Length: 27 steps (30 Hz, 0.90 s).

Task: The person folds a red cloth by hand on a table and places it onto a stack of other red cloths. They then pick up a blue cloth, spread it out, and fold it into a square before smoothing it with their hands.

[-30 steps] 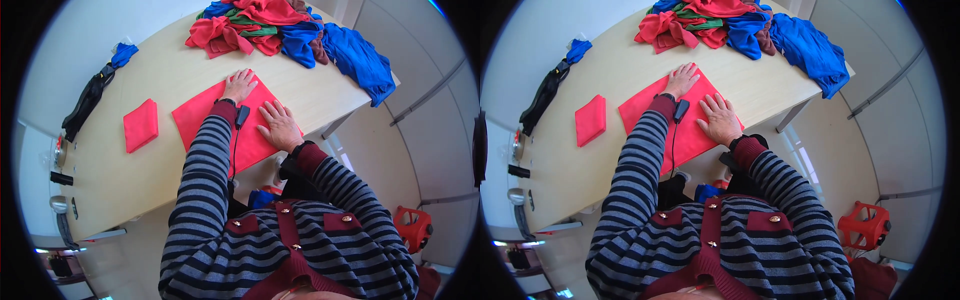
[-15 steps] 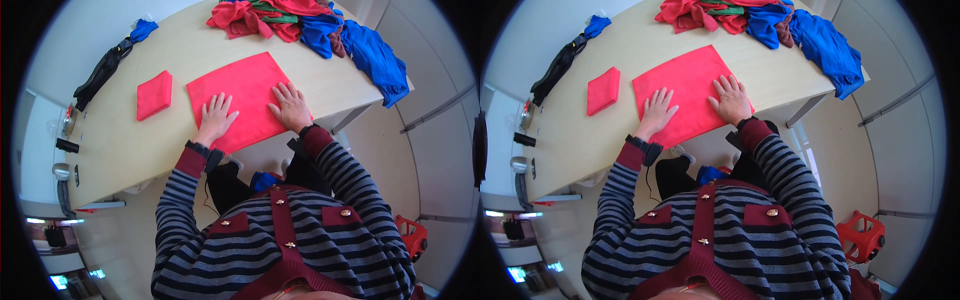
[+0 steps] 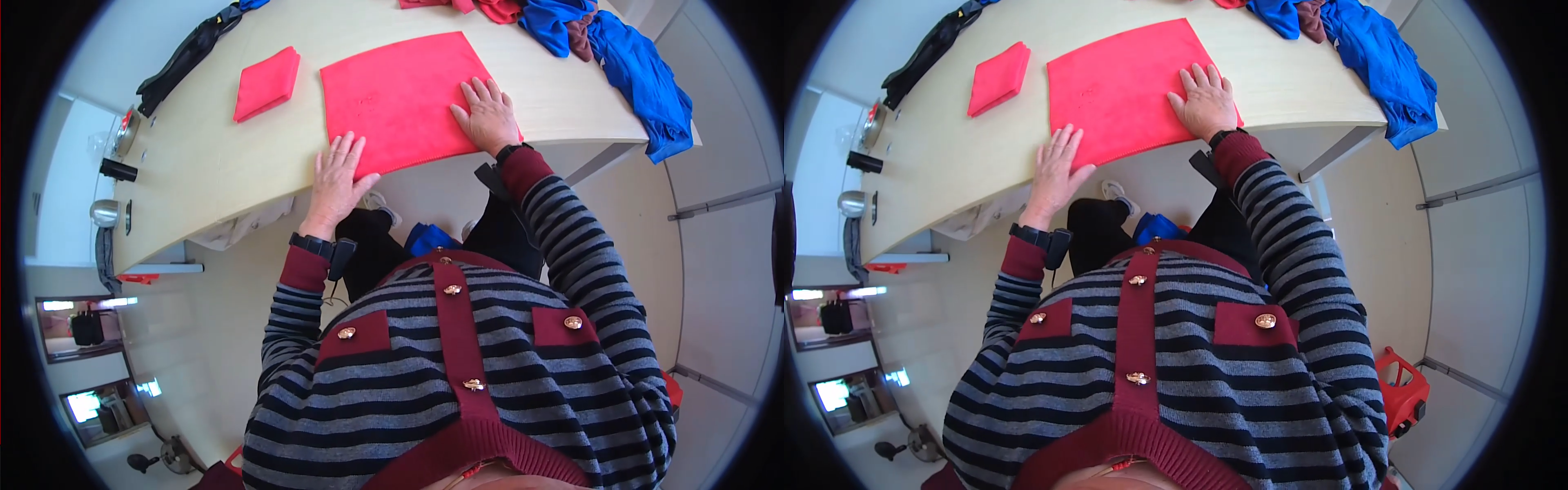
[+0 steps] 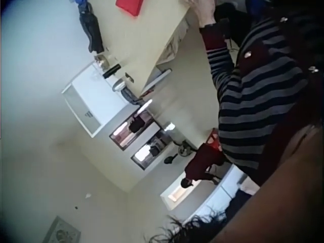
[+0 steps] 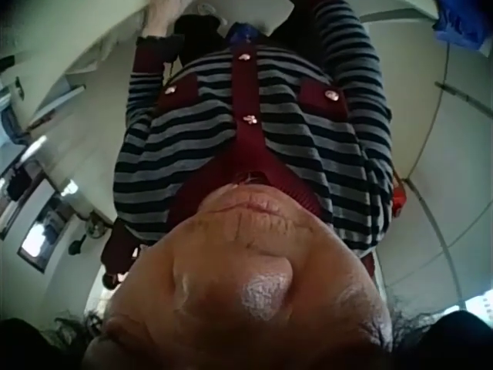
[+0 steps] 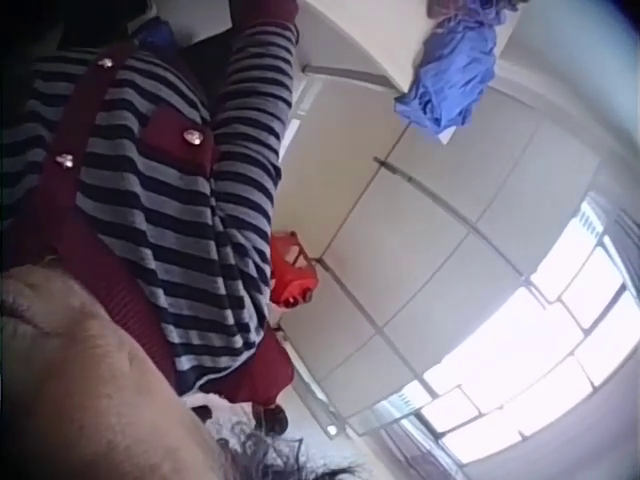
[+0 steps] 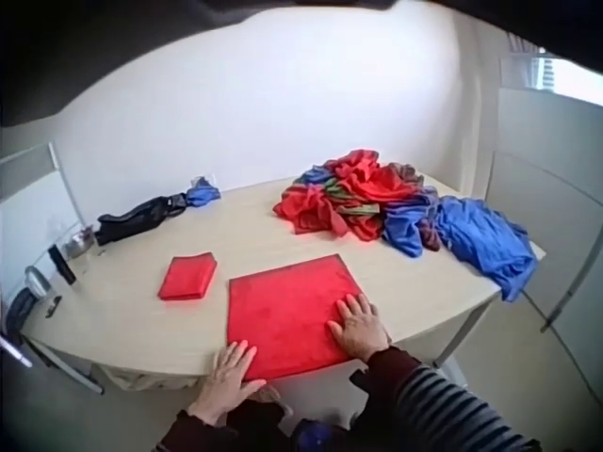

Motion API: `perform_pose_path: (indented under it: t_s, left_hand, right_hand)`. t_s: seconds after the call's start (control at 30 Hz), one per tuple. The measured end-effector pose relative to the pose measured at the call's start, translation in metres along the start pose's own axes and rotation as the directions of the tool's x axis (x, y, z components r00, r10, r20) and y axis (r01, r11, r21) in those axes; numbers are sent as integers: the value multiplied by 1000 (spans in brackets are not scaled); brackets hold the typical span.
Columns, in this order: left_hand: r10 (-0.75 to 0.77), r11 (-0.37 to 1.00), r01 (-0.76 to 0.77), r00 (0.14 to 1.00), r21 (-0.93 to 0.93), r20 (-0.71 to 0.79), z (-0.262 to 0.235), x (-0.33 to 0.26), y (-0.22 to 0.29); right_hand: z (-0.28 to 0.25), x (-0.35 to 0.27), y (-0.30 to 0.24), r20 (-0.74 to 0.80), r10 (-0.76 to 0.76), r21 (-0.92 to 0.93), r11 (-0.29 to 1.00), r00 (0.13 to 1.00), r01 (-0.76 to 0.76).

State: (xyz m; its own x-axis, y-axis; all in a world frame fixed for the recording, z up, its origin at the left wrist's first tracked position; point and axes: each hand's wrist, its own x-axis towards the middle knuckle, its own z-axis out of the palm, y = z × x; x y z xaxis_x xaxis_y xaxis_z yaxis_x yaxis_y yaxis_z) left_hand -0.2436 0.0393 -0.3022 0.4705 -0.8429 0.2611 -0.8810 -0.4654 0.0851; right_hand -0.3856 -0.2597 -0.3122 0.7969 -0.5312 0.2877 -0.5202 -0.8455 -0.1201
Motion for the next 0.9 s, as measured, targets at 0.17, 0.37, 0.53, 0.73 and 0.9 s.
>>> perform_pose_path:
  t_s: [0.17, 0.37, 0.53, 0.73, 0.9]
  left_hand:
    - [58, 998, -58, 995, 8, -75, 11, -10, -2]
    - [98, 995, -94, 987, 42, -127, 10, -11, 3]
    - [121, 981, -93, 979, 170, -162, 8, -11, 20]
    - [203, 968, -156, 946, 196, -251, 25, -5, 23]
    - [242, 970, -215, 894, 111, -378, 32, -3, 21]
  right_hand:
    - [-6, -2, -3, 23, 0, 11, 1000, 1000, 0]
    - [-5, -1, 3, 16, 24, 14, 1000, 1000, -25]
    - [-4, -1, 3, 22, 19, 7, 1000, 1000, -19]
    - [1, -1, 4, -19, 16, -19, 1000, 1000, -16]
    - [2, 1, 6, -6, 1, -28, 1000, 1000, -1]
